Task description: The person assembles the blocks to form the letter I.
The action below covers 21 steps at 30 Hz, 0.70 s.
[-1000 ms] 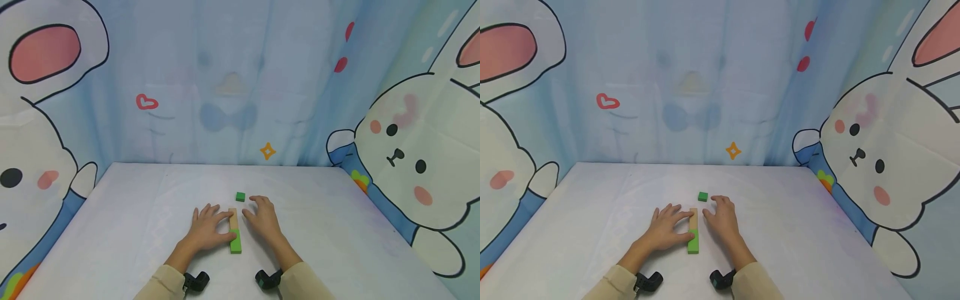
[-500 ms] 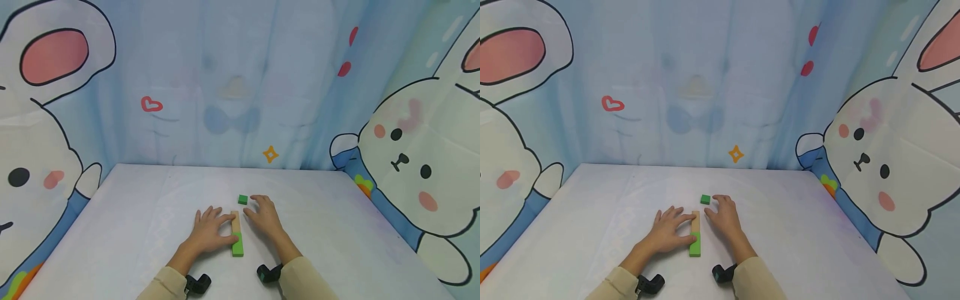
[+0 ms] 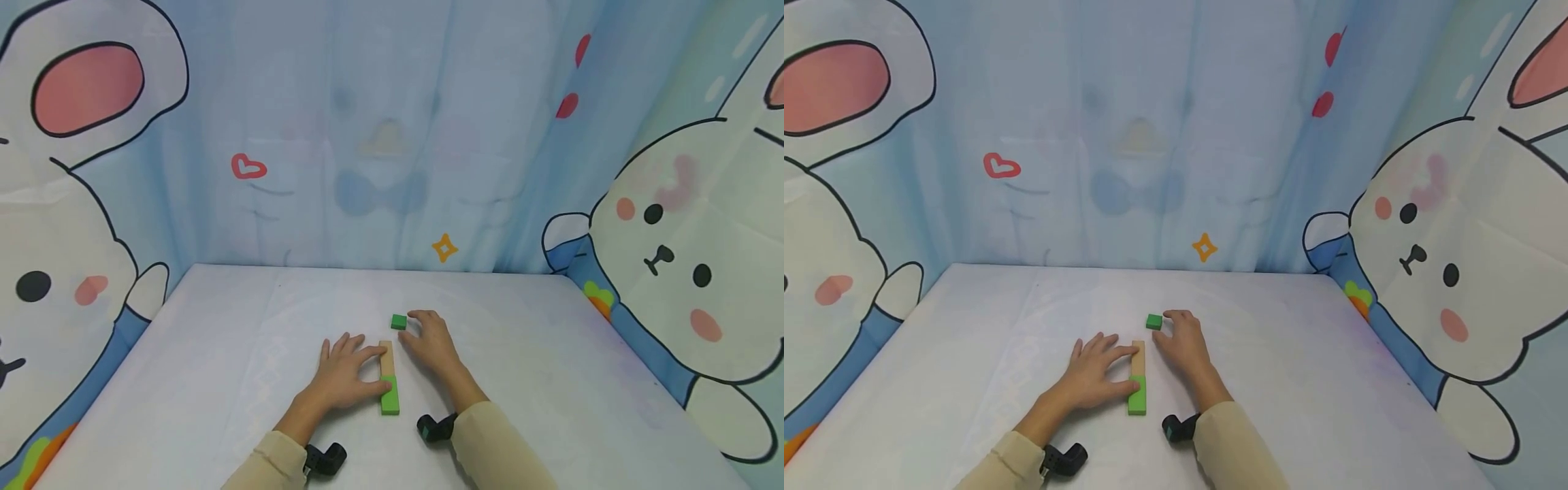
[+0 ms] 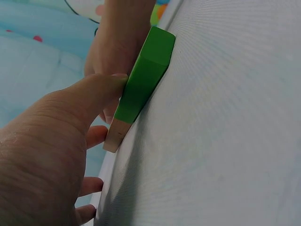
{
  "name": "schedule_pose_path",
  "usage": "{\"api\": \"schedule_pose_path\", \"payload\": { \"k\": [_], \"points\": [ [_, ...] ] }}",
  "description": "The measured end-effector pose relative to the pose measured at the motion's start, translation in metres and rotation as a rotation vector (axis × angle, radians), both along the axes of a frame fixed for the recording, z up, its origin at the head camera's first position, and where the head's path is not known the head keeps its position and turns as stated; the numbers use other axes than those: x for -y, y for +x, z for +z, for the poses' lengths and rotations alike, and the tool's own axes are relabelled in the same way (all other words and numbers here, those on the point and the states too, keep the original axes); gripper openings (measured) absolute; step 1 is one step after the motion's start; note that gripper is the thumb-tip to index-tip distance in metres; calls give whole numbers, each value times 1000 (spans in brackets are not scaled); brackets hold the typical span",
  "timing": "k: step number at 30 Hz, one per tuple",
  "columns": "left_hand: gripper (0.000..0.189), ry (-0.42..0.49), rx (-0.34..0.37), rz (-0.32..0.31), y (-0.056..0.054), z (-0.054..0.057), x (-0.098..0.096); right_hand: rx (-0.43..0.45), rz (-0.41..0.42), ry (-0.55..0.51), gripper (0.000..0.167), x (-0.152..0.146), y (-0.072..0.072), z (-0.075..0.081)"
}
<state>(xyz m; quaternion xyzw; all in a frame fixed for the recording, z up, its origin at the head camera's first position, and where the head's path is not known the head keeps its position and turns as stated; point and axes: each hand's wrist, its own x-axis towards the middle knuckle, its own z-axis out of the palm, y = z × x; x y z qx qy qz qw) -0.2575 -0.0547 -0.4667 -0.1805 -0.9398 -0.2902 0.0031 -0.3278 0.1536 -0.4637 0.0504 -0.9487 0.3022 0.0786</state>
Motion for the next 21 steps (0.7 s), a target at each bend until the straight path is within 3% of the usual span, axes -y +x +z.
{"api": "schedule_pose_path", "payload": {
  "k": [10, 21],
  "points": [
    [69, 2, -13, -5, -2, -1, 0, 14, -9, 60, 50, 3, -10, 0],
    [69, -5, 6, -1, -2, 0, 0, -1, -39, 104, 41, 8, -11, -2]
  ]
}}
